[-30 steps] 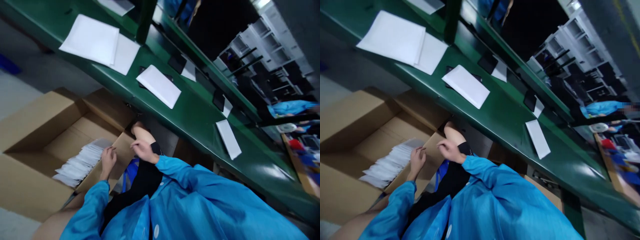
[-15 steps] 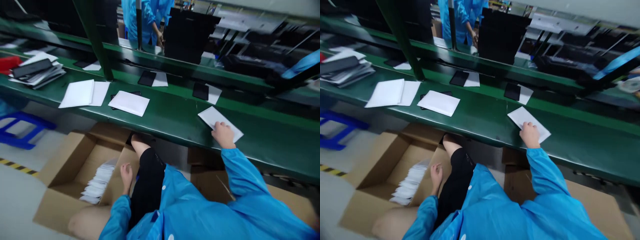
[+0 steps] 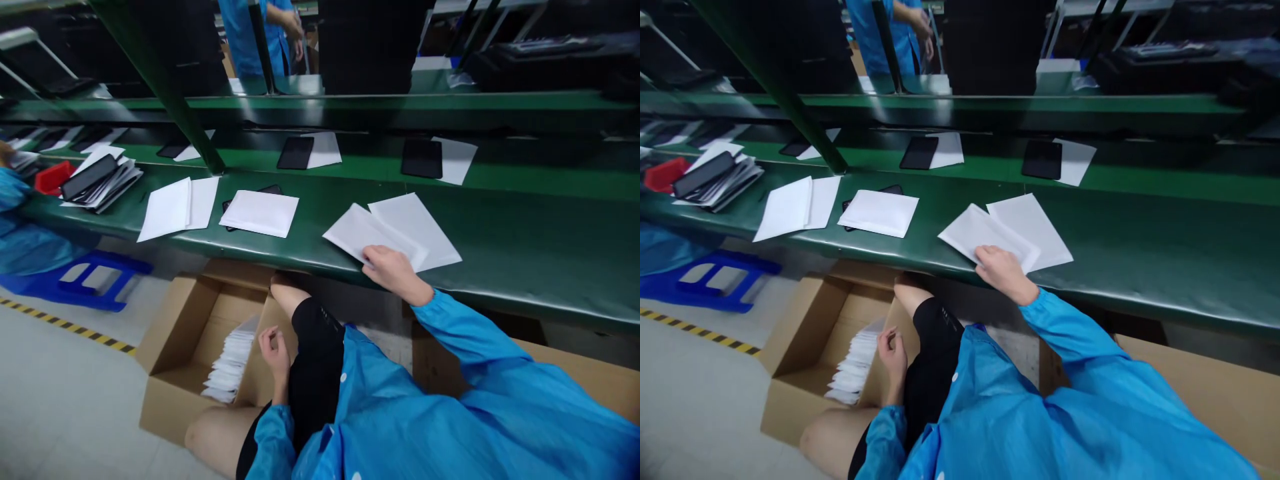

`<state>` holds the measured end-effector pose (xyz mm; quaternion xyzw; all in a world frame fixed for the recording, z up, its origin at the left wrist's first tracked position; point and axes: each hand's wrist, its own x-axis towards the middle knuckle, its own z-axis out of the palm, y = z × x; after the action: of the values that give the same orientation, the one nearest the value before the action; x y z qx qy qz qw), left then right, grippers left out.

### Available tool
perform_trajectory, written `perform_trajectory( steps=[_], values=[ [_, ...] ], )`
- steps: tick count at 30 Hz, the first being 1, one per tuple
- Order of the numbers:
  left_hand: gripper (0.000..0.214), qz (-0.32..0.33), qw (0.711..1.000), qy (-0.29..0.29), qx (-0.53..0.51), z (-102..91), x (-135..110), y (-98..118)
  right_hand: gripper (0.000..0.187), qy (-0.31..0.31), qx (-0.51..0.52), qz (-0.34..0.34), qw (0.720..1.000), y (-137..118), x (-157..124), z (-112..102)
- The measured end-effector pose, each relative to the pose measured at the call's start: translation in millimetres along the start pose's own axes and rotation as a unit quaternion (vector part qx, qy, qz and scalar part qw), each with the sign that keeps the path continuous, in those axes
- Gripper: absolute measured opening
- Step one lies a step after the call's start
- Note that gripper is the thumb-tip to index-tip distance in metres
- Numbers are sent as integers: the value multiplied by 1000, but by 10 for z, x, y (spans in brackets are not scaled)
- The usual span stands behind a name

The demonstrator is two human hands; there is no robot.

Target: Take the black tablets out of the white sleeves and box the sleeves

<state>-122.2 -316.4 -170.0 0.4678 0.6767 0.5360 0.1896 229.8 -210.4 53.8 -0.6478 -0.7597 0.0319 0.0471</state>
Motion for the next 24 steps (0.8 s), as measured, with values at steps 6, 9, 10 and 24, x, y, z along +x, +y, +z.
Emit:
perform_trajectory(
  steps=[6,9,10,24],
  values=[
    [32,9,984,-119,-135,341,416,1184,26,-3,31,-16,999,-373,-3,-138],
    [43,36,947,-246,-203,634,575,1745,26,34,1,60,998,-273,-51,-304],
    [44,49,934,-280,-217,759,612,1902,26,45,-9,91,995,-225,-66,-358],
    [58,210,865,-448,-87,2455,828,2577,12,153,217,315,911,1524,386,-475]
  ],
)
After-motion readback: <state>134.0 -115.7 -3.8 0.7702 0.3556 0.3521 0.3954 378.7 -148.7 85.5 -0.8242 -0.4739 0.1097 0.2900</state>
